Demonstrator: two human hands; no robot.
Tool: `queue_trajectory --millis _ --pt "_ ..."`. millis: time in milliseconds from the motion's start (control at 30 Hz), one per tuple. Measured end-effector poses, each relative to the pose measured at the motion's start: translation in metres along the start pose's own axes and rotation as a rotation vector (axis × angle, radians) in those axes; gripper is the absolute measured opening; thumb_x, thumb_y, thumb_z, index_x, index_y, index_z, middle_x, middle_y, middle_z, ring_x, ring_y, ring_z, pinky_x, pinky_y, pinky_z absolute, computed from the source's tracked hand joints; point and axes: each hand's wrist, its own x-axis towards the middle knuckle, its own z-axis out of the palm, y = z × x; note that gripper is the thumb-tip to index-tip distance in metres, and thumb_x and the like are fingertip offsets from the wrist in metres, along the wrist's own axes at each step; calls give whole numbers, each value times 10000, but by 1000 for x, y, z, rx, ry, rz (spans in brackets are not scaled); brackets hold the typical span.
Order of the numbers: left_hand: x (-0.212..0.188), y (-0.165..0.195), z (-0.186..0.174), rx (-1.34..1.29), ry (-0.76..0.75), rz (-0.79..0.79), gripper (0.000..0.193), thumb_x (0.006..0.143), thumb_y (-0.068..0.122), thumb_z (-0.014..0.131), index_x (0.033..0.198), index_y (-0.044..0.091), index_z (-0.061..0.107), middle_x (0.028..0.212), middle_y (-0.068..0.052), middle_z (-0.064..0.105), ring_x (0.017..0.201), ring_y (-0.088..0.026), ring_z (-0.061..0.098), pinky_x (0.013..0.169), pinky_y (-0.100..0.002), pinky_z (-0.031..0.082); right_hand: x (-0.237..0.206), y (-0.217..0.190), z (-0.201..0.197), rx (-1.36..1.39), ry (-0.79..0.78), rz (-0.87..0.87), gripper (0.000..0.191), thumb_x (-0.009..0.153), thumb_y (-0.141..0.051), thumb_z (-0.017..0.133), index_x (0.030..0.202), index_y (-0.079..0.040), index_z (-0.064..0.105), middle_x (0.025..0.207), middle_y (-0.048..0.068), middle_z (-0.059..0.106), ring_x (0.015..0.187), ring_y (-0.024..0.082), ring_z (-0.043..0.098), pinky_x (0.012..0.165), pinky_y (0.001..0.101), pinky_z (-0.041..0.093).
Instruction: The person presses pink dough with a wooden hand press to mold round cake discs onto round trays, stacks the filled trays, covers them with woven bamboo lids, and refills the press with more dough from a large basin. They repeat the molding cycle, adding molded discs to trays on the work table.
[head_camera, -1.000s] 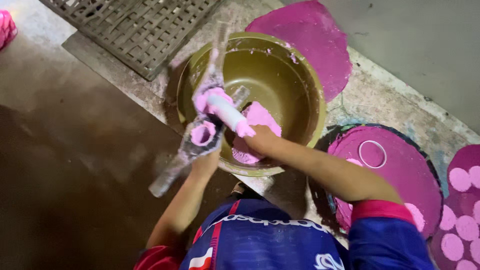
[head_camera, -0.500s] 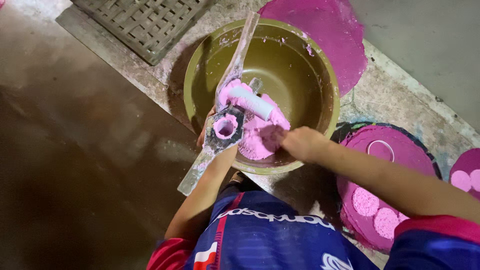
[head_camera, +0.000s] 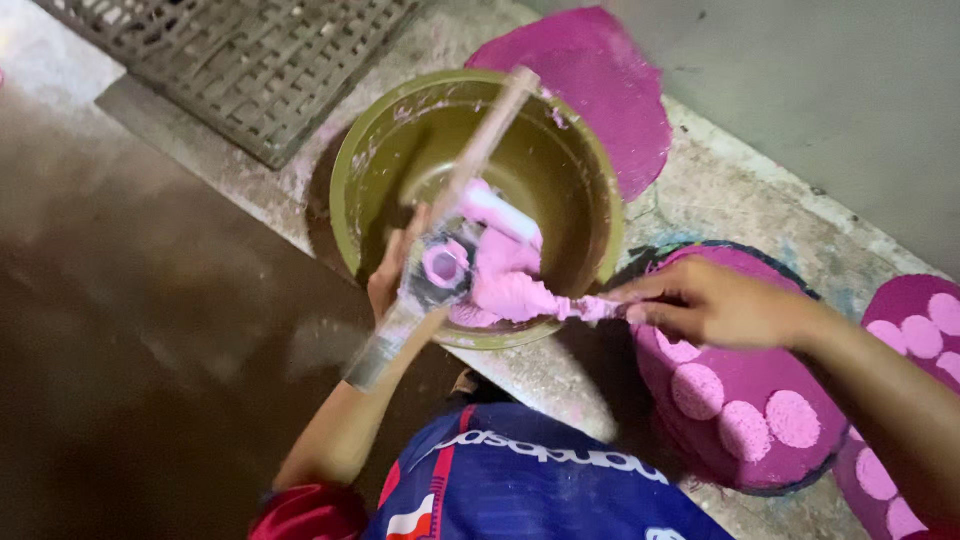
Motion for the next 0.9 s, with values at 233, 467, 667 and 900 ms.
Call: queue_trajectory --millis 233,467,667,900 --pt "-14 12 41 -110 -18 377 784 823 402 754 1522 183 474 1331 -108 658 1098 -186 676 891 -334 576 41 -55 19 -754 -11 498 283 1033 -389 557 1244 -288 716 1031 51 738 960 280 725 789 423 567" --pt "-18 -8 72 -437 -292 -45 499 936 277 753 1374 108 585 1206 -39 733 1034 -122 736 881 -297 571 3 -66 59 -1061 330 -161 268 795 -126 591 1040 -21 613 866 107 630 722 261 704 555 383 577" --pt "-3 9 18 -133 -41 397 652 842 276 777 1431 105 555 1094 -94 707 900 -235 718 751 -338 584 -6 -97 39 -1148 310 47 200 830 -141 592 1009 -66 642 819 93 646 673 251 704 458 385 559" --pt "-1 35 19 -490 -189 116 572 913 205 709 1459 109 571 1422 -140 649 1298 -282 644 1079 -384 490 37 -78 62 -1110 283 -35 205 834 -125 601 1003 -20 648 813 109 668 657 250 710 527 369 568"
